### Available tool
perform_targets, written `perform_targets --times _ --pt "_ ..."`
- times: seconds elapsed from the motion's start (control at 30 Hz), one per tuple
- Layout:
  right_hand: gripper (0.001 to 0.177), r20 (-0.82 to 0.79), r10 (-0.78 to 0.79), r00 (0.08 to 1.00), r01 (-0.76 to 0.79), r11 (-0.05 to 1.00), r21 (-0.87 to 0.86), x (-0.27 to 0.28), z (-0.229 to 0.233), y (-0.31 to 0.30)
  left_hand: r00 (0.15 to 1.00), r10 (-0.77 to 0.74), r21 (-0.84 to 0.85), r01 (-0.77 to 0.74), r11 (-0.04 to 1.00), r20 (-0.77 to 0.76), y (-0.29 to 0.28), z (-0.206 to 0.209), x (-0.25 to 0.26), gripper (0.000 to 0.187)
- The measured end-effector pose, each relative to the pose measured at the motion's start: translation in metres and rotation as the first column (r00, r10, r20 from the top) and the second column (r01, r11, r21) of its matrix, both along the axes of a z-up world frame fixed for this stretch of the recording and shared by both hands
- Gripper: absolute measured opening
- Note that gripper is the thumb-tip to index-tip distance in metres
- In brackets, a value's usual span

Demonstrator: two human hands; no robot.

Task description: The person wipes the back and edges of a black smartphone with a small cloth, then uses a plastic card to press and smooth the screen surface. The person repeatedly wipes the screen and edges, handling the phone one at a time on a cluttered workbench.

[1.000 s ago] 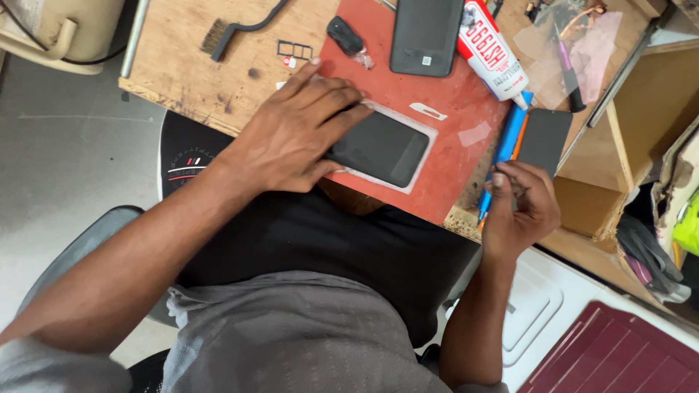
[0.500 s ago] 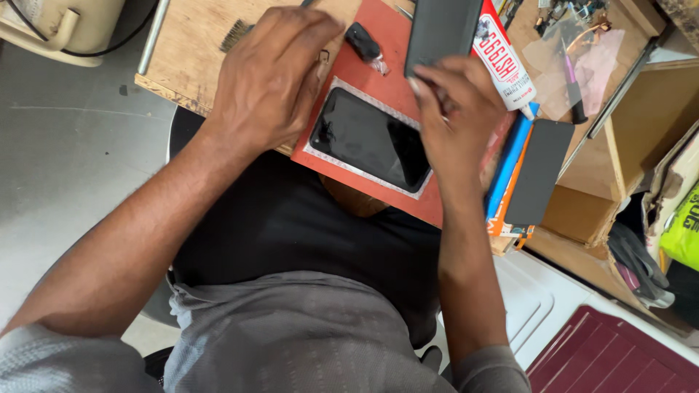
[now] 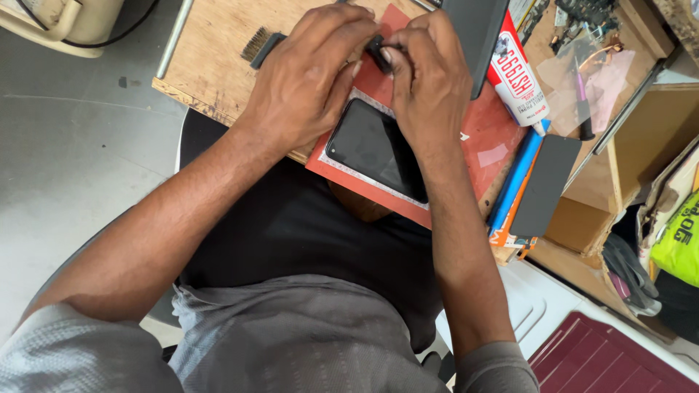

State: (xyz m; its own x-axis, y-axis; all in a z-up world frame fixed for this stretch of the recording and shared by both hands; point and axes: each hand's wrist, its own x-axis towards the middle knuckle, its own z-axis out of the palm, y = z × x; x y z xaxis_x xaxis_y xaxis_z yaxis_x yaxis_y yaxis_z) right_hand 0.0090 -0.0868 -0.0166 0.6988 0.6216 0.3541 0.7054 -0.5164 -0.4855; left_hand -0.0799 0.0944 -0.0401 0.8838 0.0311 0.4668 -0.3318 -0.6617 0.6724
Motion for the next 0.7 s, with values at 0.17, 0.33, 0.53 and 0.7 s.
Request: perform_targets --times 0.17,0.33,0.53,0.7 --pt "0.008 -0.146 -0.014 0.989 0.021 0.999 0.044 -0.002 0.005 0.000 0.996 -0.030 0.107 0.021 0.994 0.086 -0.004 -0.001 0.016 0.026" --pt "0.008 -0.307 -0.018 0.952 0.036 0.998 0.053 -0.002 0.007 -0.010 0.982 -0.060 0.243 0.016 0.970 0.176 -0.003 -0.004 0.032 0.005" --pt "0.012 -0.307 -0.048 0.950 0.089 0.989 0.118 0.002 -0.001 -0.030 0.981 -0.102 0.235 0.060 0.970 0.168 0.001 -0.006 0.036 0.006" --pt "0.022 -0.540 0.012 0.841 0.216 0.909 0.356 0.002 -0.004 -0.064 0.992 -0.077 0.229 0.052 0.972 0.101 -0.001 -0.009 0.038 0.005"
